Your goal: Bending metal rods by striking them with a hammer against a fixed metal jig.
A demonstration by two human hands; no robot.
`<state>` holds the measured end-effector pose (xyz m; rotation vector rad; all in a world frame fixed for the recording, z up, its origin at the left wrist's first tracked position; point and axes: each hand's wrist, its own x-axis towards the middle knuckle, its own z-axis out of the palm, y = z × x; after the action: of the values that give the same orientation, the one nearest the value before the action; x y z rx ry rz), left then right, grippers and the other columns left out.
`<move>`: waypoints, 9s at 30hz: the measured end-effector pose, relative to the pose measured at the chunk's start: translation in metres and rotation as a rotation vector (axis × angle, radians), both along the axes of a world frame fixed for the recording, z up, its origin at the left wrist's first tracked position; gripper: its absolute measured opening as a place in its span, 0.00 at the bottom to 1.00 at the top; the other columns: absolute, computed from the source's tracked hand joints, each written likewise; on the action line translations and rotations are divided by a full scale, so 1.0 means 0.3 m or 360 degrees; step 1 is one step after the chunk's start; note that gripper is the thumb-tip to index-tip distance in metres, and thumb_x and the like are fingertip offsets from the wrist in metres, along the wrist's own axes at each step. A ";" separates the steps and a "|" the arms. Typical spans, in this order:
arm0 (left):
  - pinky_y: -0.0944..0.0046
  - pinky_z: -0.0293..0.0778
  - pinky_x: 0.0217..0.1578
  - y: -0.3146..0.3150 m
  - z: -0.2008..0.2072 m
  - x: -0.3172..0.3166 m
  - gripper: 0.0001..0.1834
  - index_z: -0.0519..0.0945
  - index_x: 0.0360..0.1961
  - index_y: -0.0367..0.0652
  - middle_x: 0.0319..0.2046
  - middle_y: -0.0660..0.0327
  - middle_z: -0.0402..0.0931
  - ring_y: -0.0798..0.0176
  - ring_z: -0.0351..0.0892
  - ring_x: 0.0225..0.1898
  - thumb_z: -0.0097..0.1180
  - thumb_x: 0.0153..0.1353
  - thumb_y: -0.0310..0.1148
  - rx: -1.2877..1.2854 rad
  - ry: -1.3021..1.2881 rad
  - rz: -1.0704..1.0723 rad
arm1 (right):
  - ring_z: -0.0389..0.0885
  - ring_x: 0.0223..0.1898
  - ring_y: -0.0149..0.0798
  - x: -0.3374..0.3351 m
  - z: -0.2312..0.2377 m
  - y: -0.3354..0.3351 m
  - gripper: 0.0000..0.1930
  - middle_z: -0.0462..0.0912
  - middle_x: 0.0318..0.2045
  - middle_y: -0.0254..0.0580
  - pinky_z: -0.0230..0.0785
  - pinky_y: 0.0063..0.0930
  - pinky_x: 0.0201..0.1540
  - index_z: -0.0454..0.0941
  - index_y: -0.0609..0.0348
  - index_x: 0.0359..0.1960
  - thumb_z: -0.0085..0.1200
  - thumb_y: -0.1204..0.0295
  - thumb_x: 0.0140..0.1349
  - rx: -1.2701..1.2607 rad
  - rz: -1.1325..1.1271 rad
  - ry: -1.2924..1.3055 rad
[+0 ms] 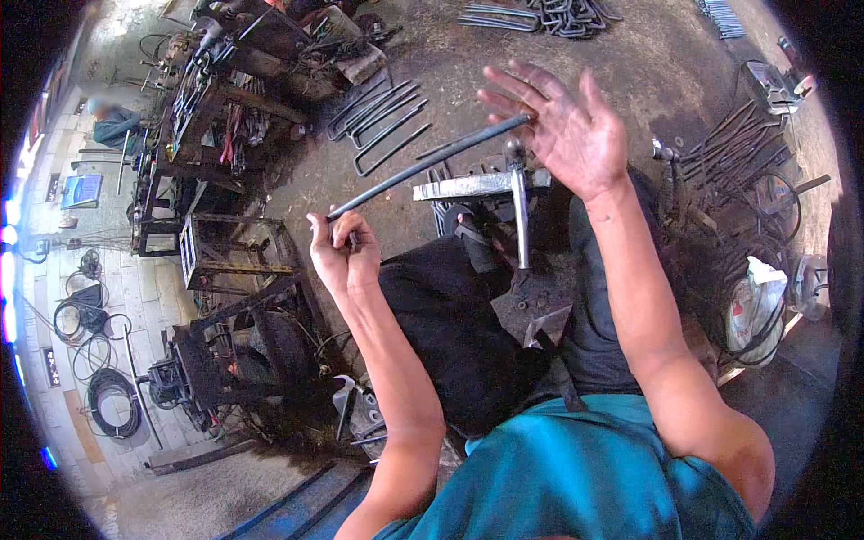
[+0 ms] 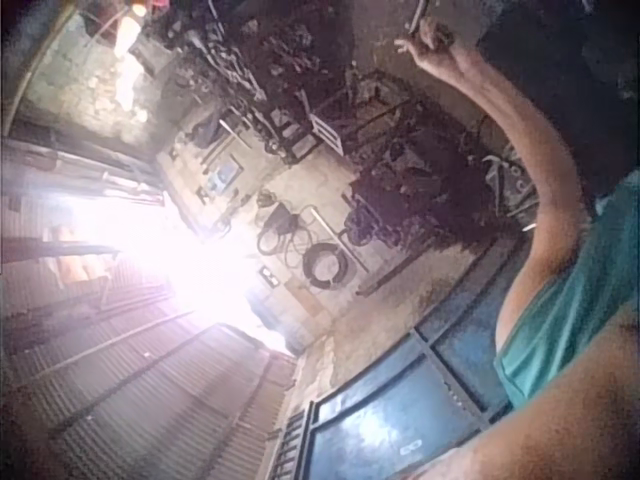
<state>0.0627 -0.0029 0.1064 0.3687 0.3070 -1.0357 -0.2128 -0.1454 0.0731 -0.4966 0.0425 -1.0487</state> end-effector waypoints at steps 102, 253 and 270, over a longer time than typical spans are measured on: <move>0.61 0.65 0.31 -0.017 -0.037 -0.087 0.26 0.68 0.56 0.31 0.28 0.62 0.69 0.62 0.65 0.29 0.43 0.62 0.39 0.0075 -0.0898 -0.0273 | 0.78 0.51 0.53 0.035 -0.304 0.005 0.07 0.76 0.48 0.63 0.79 0.41 0.51 0.68 0.72 0.39 0.41 0.80 0.63 0.1008 -0.0397 0.0358; 0.65 0.73 0.27 -0.252 -0.127 -0.159 0.18 0.78 0.42 0.33 0.26 0.57 0.82 0.67 0.80 0.24 0.46 0.66 0.38 0.0869 -0.3092 -0.1372 | 0.83 0.35 0.53 -0.414 -0.663 -0.281 0.25 0.82 0.40 0.58 0.75 0.42 0.41 0.77 0.69 0.43 0.46 0.53 0.64 -0.0508 -0.0040 0.3097; 0.52 0.74 0.39 -0.598 -0.071 -0.398 0.24 0.70 0.58 0.42 0.36 0.50 0.78 0.44 0.79 0.36 0.56 0.59 0.32 0.0711 -0.3538 -0.2671 | 0.80 0.45 0.56 -0.192 -1.499 -0.226 0.19 0.81 0.42 0.58 0.74 0.45 0.48 0.78 0.61 0.43 0.55 0.68 0.49 0.0019 0.0581 0.3508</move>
<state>-0.0566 -0.1823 0.0851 2.0566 -2.1590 -1.3599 -0.2704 -0.2132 -0.3767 -1.3545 1.7981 0.2850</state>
